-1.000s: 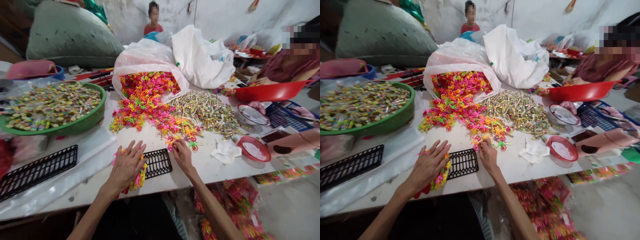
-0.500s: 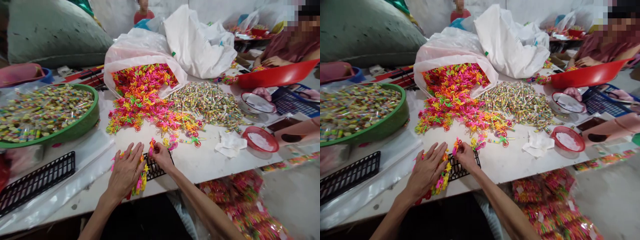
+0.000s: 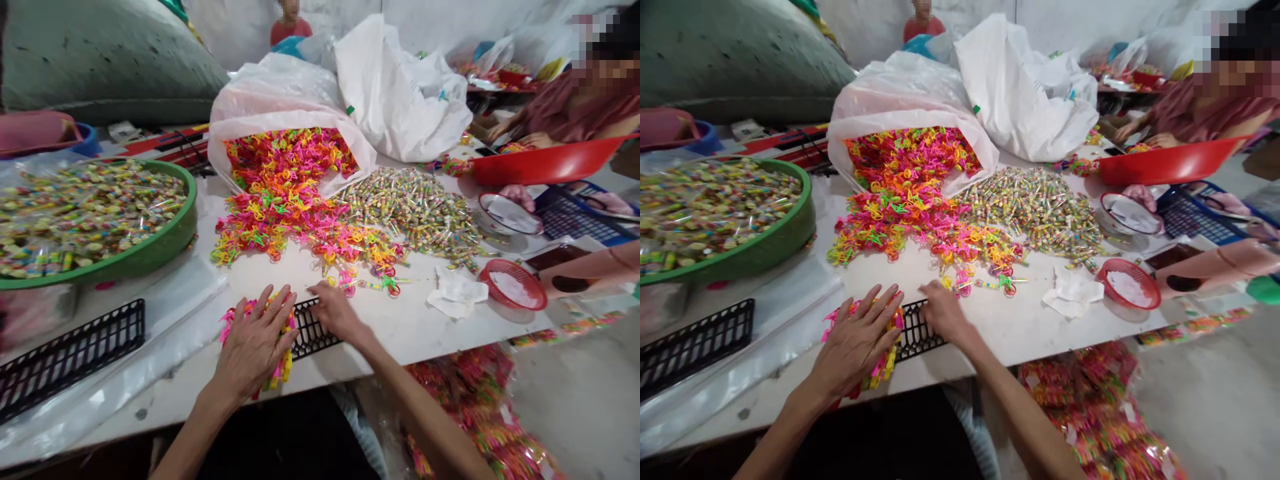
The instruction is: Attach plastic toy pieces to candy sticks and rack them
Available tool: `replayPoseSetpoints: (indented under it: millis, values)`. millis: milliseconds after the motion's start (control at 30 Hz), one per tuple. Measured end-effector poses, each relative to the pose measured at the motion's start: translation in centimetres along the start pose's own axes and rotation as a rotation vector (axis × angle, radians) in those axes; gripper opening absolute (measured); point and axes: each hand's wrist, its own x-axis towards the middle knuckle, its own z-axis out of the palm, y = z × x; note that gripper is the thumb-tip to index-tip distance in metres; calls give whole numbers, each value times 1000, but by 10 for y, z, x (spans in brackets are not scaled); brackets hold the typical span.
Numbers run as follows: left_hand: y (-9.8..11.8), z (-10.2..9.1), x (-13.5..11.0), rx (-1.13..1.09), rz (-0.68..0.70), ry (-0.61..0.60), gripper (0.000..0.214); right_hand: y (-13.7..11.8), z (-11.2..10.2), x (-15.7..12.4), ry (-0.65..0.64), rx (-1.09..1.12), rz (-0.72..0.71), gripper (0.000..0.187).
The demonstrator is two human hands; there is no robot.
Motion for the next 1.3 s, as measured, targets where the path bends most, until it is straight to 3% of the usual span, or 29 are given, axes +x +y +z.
replayPoseSetpoints:
  millis: [67, 133, 233, 300, 400, 567, 800, 900, 1100, 1300]
  values:
    - [0, -1, 0, -3, -15, -5, 50, 17, -26, 0, 36, -158, 100, 29]
    - [1, -1, 0, -6, -22, -15, 50, 30, -44, -2, -31, -425, 187, 25]
    - [0, -1, -1, -19, -25, -10, 50, 36, -46, -11, -33, -597, 150, 22]
    - [0, -1, -1, -30, -19, -4, 50, 33, -34, -23, 94, -484, 102, 17]
    - [0, 0, -3, -34, -22, -4, 50, 25, -9, -44, 223, -94, 108, 3]
    - [1, 0, -3, -34, -25, -9, 50, 15, 20, -56, 191, 534, 190, 21]
    - [0, 1, -2, -52, -27, 3, 49, 0, 55, -52, 123, 783, 236, 15]
    - [0, 0, -2, -52, -32, -11, 48, -9, 69, -53, 138, 688, 234, 8]
    - [-1, -1, -2, -89, -27, 5, 48, -17, 69, -58, 230, 193, 1, 9]
    - [-2, 0, -3, -121, -25, 37, 58, -26, 75, -62, 79, -165, -92, 23]
